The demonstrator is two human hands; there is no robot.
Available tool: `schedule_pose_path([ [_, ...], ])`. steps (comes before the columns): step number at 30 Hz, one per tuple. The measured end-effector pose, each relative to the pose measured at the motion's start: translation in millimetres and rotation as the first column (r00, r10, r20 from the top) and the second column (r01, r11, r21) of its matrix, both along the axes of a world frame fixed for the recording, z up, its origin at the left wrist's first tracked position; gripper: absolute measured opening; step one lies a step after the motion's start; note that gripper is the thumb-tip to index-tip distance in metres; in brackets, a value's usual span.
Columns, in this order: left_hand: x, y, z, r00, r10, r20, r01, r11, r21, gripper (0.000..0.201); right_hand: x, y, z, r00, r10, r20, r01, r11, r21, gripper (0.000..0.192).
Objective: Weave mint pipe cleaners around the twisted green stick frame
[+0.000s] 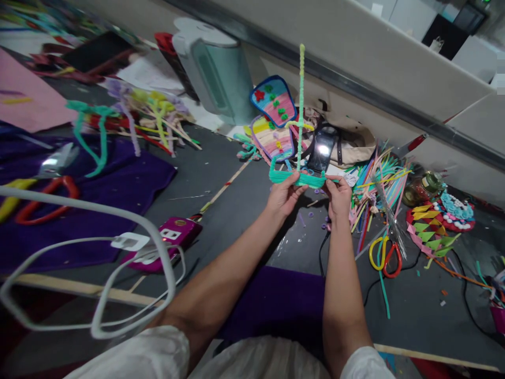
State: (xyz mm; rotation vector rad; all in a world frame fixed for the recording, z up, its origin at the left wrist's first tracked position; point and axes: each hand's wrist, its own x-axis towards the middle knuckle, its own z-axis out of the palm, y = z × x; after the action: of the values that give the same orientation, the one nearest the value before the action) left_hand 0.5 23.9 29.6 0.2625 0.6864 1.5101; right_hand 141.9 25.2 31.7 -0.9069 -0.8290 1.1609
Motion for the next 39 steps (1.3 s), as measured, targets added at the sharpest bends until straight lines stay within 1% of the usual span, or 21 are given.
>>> schedule_pose_path([
  [4,0.6,0.3,-3.4,0.999,-0.039,-0.021,0.04,0.998,0.044,0.019,-1.6,2.4,-1.7,0.978,0.044,-0.204,-0.073,0.988,-0.136,0.02],
  [6,1.4,-0.1,-4.4,0.998,-0.053,-0.046,0.056,0.995,0.079,0.026,-2.9,3.4,-2.0,0.96,0.053,-0.275,-0.104,0.979,-0.173,0.02],
  [8,2.4,-0.9,-4.6,0.996,-0.051,-0.073,0.06,0.99,0.125,0.033,-4.7,4.1,-2.2,0.946,0.045,-0.32,-0.109,0.977,-0.185,0.023],
  [10,3.4,-1.7,-4.2,0.995,-0.028,-0.097,0.044,0.986,0.163,0.038,-6.6,4.7,-2.6,0.945,0.008,-0.327,-0.078,0.976,-0.202,0.028],
  [12,4.4,-2.5,-3.0,0.993,0.001,-0.118,0.021,0.982,0.185,0.042,-8.5,5.1,-3.6,0.956,-0.058,-0.286,-0.008,0.974,-0.225,0.033],
  [14,5.4,-3.3,-1.4,0.99,0.027,-0.139,0.001,0.981,0.193,0.044,-10.1,5.4,-4.9,0.973,-0.117,-0.201,0.07,0.971,-0.226,0.033],
  [17,6.8,-4.6,1.0,0.982,0.063,-0.179,-0.027,0.98,0.197,0.045,-11.7,5.4,-6.3,0.983,-0.181,-0.035,0.173,0.971,-0.165,0.03],
  [19,7.3,-5.2,2.0,0.973,0.087,-0.213,-0.043,0.979,0.201,0.045,-12.0,4.9,-5.9,0.977,-0.203,0.06,0.208,0.972,-0.108,0.03],
  [24,7.3,-6.1,2.3,0.948,0.146,-0.282,-0.08,0.969,0.232,0.044,-8.7,2.1,-1.3,0.956,-0.166,0.24,0.178,0.984,-0.026,0.035],
  [28,7.8,-6.3,1.5,0.938,0.157,-0.309,-0.076,0.963,0.259,0.043,-0.1,0.7,2.2,0.888,-0.171,0.427,0.171,0.984,0.038,0.033],
  [31,8.2,-5.6,0.4,0.941,0.13,-0.312,-0.051,0.968,0.247,0.044,6.5,0.4,3.2,0.832,-0.184,0.523,0.164,0.983,0.086,0.032],
  [33,7.5,-4.5,-0.8,0.95,0.093,-0.298,-0.024,0.973,0.229,0.044,8.7,0.1,3.4,0.819,-0.186,0.542,0.154,0.983,0.104,0.031],
  [35,6.0,-2.9,-2.3,0.963,0.053,-0.266,0.003,0.979,0.204,0.045,9.0,-0.4,4.1,0.839,-0.17,0.517,0.135,0.985,0.105,0.029],
  [36,5.1,-2.0,-3.2,0.969,0.031,-0.245,0.015,0.982,0.187,0.044,8.6,-0.9,4.8,0.858,-0.152,0.491,0.117,0.988,0.101,0.031],
  [39,2.4,0.6,-5.7,0.984,-0.037,-0.172,0.056,0.993,0.107,0.037,5.8,-3.4,8.4,0.924,-0.08,0.374,0.052,0.995,0.084,0.053],
])
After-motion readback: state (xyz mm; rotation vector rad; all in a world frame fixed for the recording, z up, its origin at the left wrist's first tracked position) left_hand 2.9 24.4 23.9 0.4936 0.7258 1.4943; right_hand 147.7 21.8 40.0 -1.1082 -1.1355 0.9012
